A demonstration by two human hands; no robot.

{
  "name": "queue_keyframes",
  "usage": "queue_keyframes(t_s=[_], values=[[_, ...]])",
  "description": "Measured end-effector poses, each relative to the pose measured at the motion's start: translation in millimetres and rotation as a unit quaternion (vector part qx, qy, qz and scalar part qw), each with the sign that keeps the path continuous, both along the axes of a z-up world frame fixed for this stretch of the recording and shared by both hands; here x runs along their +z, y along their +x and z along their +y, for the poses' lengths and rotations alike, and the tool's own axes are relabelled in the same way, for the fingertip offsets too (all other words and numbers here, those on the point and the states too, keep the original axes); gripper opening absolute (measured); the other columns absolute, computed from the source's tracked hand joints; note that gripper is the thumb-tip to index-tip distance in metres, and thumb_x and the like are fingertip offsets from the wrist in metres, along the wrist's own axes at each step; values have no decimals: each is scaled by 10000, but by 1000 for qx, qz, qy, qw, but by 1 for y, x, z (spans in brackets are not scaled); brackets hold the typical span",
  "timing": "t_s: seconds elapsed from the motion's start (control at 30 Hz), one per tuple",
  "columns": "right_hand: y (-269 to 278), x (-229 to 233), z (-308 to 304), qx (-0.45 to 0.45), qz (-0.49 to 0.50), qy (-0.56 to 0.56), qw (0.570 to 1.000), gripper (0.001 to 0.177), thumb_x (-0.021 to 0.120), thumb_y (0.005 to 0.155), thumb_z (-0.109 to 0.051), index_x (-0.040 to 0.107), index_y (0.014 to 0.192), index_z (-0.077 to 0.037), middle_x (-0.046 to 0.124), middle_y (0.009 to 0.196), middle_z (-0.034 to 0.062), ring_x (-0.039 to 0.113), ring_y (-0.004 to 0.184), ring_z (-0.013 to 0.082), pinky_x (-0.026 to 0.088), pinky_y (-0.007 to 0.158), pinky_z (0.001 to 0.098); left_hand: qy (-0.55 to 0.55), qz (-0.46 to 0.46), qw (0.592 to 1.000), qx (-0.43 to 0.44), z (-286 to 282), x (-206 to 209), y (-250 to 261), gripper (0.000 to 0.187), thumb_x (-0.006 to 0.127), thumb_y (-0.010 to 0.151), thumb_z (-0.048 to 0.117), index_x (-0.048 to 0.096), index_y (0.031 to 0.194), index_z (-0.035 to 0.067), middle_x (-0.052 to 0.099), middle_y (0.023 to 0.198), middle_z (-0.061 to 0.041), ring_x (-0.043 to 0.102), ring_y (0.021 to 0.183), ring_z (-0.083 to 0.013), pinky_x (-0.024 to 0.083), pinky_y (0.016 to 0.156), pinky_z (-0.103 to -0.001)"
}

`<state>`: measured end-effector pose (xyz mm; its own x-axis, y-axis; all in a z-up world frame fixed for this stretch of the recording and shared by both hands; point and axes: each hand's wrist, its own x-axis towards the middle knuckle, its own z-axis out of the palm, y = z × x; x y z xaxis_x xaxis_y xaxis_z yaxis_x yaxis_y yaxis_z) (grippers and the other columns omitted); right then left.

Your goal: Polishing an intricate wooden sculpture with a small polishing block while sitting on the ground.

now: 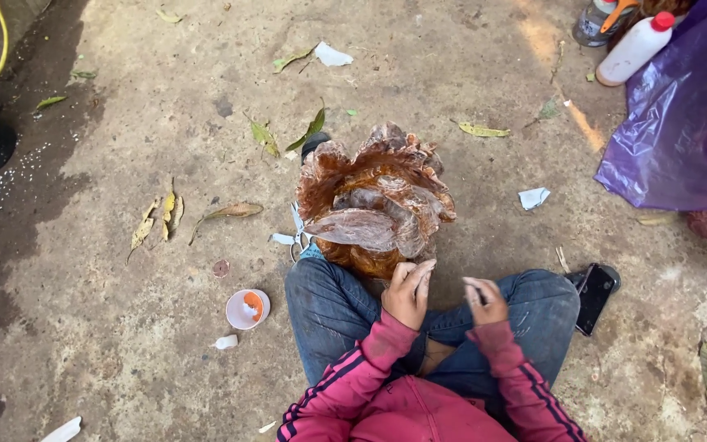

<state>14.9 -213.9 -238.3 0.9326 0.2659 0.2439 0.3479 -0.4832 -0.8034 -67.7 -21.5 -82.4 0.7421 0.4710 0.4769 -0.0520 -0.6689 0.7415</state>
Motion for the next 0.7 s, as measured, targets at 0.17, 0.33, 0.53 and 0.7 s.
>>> queue_keyframes(t_s=[0.17,0.33,0.53,0.7], values=[[-43,60,58,68,127,170,975,322,516,1055,-219,765,1140,-34,759,1104,239,700,1096,358,573,872,511,27,1,995,-98,-20,-25,-7,459,642,879,57,689,1324,157,600,1131,-112,654,1060,-398,565,876,-452],[-49,92,73,68,112,158,979,333,547,1044,-223,746,1156,20,751,1100,272,682,1111,425,567,893,517,-37,-34,991,-123,-35,-25,-16,580,523,959,-6,425,1528,-46,507,1240,-258,509,1202,-510,428,1021,-499],[-15,142,71,-8,58,218,974,289,491,1069,-90,722,1197,25,671,1033,222,720,823,339,603,670,436,29,-77,992,-97,-9,10,-15,665,672,899,117,466,1525,28,435,1472,-251,369,1374,-468,238,1157,-576],[19,180,95,-121,-46,178,975,269,774,920,-80,776,1182,-144,758,882,135,743,831,326,587,617,400,86,-166,981,55,63,56,-5,522,665,940,168,536,1440,90,342,1536,-229,303,1436,-448,218,1171,-611]])
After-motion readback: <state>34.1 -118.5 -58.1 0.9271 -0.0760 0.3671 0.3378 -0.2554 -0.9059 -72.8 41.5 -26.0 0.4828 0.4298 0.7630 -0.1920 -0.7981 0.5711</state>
